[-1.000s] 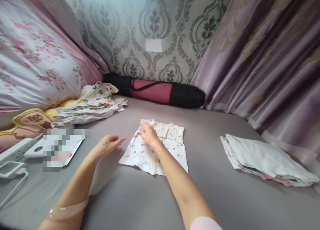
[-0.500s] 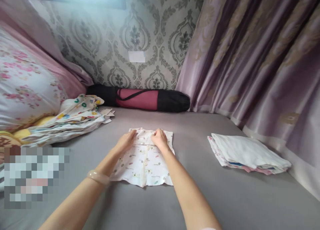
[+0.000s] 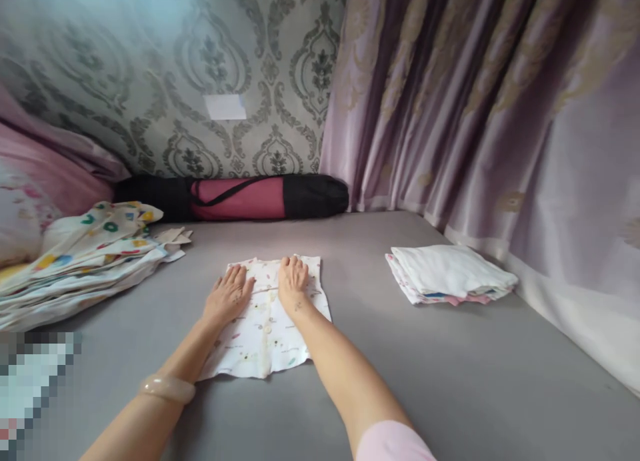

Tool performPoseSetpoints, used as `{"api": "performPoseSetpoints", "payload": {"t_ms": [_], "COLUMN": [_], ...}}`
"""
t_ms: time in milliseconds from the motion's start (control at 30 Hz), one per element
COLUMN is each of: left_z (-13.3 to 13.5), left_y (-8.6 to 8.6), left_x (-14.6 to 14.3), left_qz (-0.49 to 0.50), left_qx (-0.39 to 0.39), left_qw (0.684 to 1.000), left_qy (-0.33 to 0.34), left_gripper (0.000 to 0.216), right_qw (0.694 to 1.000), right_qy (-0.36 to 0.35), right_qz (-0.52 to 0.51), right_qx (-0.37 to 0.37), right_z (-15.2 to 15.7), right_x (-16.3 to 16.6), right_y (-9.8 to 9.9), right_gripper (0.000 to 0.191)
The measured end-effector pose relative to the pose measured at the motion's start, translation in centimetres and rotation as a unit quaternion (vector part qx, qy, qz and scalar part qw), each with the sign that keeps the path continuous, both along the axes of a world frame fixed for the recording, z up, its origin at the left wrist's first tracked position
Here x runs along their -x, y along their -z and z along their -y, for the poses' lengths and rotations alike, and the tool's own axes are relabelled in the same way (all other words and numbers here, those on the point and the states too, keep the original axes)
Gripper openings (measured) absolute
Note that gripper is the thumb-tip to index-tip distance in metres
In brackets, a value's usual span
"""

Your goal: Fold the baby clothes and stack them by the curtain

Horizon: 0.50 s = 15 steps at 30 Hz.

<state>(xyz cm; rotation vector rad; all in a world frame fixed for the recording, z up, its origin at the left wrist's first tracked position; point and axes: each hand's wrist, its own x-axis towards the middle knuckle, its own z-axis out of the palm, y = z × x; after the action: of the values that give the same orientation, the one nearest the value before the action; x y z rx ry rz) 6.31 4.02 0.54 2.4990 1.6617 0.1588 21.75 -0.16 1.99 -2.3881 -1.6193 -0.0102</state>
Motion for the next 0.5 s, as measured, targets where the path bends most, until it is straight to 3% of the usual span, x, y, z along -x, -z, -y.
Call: {"api": "performPoseSetpoints", "payload": {"t_ms": [167, 333, 400, 500], "left_z": [-0.3, -1.7, -1.6, -0.2], "left_y": [0.3, -1.3, -2.3, -2.8], "left_x": [0.1, 1.4, 2.8, 5.5], "left_qz": [0.012, 0.115, 0.187, 0.246], "left_qx": [0.015, 0.103, 0.125, 0.087], "left_qw": [1.000, 0.988, 0.974, 0.965], "left_qy": [0.003, 0.012, 0.016, 0.020], "left_gripper": [0.066, 0.065, 0.068, 0.073], "right_qw": [0.999, 0.984, 0.980, 0.971], "right_qy": [0.024, -0.077, -0.111, -0.156], "right_qz": [-0.042, -0.158, -0.167, -0.175], "right_qx": [-0.012, 0.000, -0.006, -0.044], "right_z": [0.2, 1.9, 3.9, 9.2], "right_x": [-1.3, -3.7, -4.9, -6.8], "right_y": [0.2, -1.7, -2.7, -3.7], "right_gripper": [0.031, 0.029, 0.034, 0.042]}}
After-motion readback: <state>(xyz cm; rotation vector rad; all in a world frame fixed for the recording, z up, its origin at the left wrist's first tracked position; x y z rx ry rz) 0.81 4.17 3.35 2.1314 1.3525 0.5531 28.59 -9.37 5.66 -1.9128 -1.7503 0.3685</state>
